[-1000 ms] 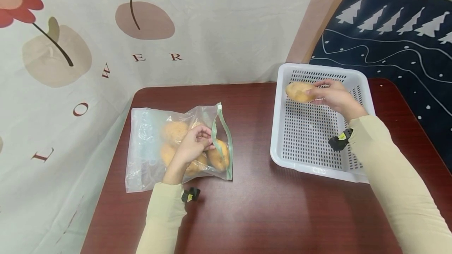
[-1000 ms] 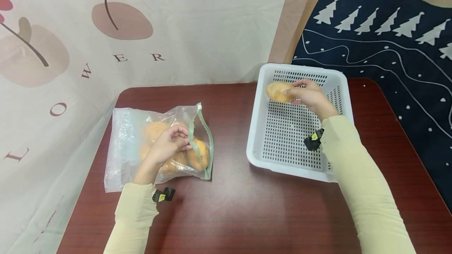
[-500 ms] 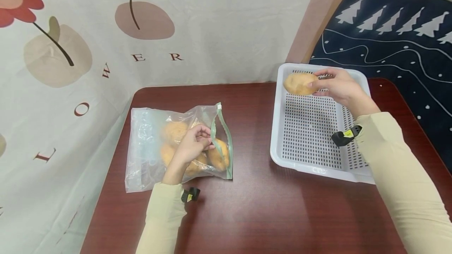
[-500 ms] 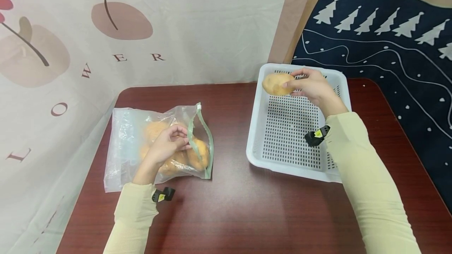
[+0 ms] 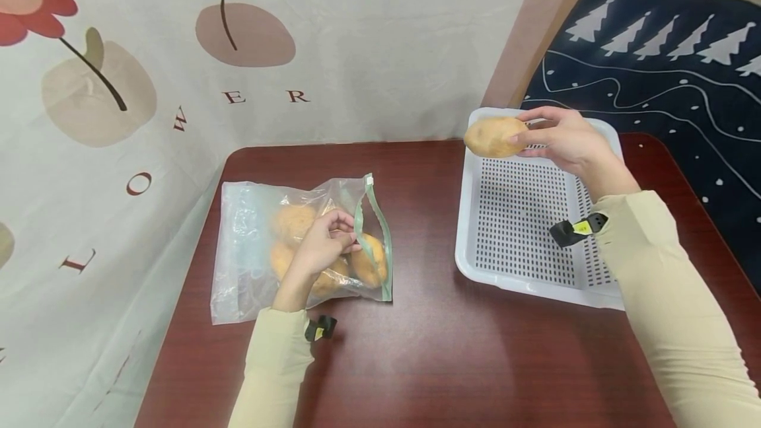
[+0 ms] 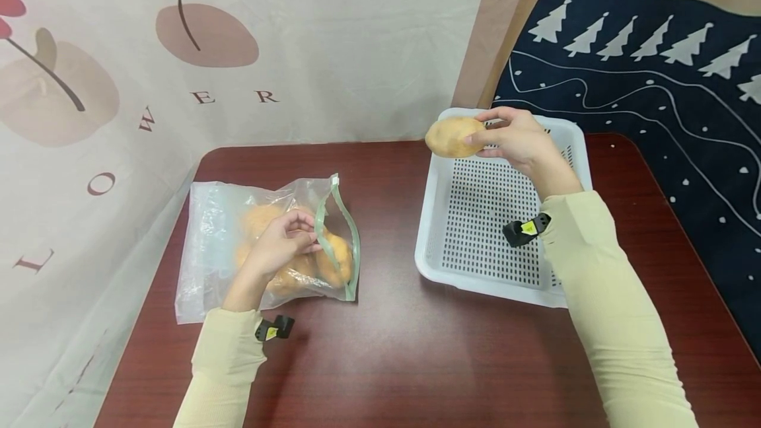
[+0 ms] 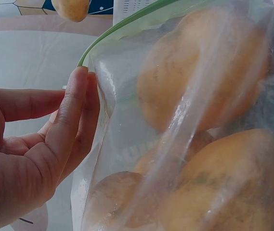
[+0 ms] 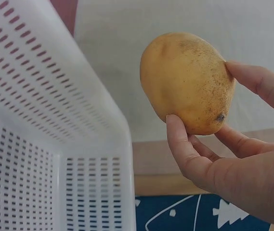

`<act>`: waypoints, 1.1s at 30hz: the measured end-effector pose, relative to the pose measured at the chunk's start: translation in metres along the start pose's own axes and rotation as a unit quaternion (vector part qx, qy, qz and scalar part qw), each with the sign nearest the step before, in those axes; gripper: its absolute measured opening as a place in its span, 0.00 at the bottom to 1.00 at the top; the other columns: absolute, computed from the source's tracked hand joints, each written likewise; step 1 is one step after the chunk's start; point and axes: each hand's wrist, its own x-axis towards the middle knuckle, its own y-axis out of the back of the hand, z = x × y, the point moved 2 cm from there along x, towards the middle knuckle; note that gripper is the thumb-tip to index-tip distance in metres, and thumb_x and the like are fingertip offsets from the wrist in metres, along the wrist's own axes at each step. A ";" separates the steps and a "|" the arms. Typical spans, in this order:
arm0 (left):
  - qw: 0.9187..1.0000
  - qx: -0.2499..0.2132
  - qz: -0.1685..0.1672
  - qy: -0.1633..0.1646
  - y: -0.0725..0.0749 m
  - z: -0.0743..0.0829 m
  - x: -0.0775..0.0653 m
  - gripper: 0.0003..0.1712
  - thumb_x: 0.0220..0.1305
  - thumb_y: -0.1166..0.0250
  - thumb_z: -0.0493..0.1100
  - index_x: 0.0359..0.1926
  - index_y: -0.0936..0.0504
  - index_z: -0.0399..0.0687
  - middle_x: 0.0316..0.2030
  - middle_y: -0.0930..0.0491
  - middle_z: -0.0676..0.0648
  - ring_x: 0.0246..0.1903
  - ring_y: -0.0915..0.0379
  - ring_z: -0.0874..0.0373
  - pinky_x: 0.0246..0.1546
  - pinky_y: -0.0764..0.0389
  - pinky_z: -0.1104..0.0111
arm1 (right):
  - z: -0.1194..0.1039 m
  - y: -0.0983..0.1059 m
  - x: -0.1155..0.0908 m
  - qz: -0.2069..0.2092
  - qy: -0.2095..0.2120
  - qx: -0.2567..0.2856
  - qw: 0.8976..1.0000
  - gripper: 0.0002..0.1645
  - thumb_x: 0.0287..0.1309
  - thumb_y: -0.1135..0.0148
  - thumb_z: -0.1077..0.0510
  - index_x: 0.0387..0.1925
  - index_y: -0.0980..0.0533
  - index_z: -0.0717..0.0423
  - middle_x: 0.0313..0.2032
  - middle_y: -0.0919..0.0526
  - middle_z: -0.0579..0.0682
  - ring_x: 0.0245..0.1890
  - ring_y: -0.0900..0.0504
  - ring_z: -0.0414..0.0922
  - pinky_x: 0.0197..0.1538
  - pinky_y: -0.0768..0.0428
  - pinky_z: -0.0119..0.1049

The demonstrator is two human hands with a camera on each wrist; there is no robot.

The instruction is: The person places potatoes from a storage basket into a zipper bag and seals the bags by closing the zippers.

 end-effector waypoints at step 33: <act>1.000 -0.006 0.002 0.001 -0.002 0.000 0.001 0.10 0.57 0.48 0.21 0.41 0.33 0.26 0.35 0.32 0.40 0.27 0.26 0.60 0.37 0.16 0.70 | 0.025 -0.089 -0.009 -0.091 0.013 0.023 0.996 0.31 0.48 0.36 0.70 0.55 0.35 0.67 0.48 0.31 0.61 0.37 0.22 0.44 0.49 0.19 0.43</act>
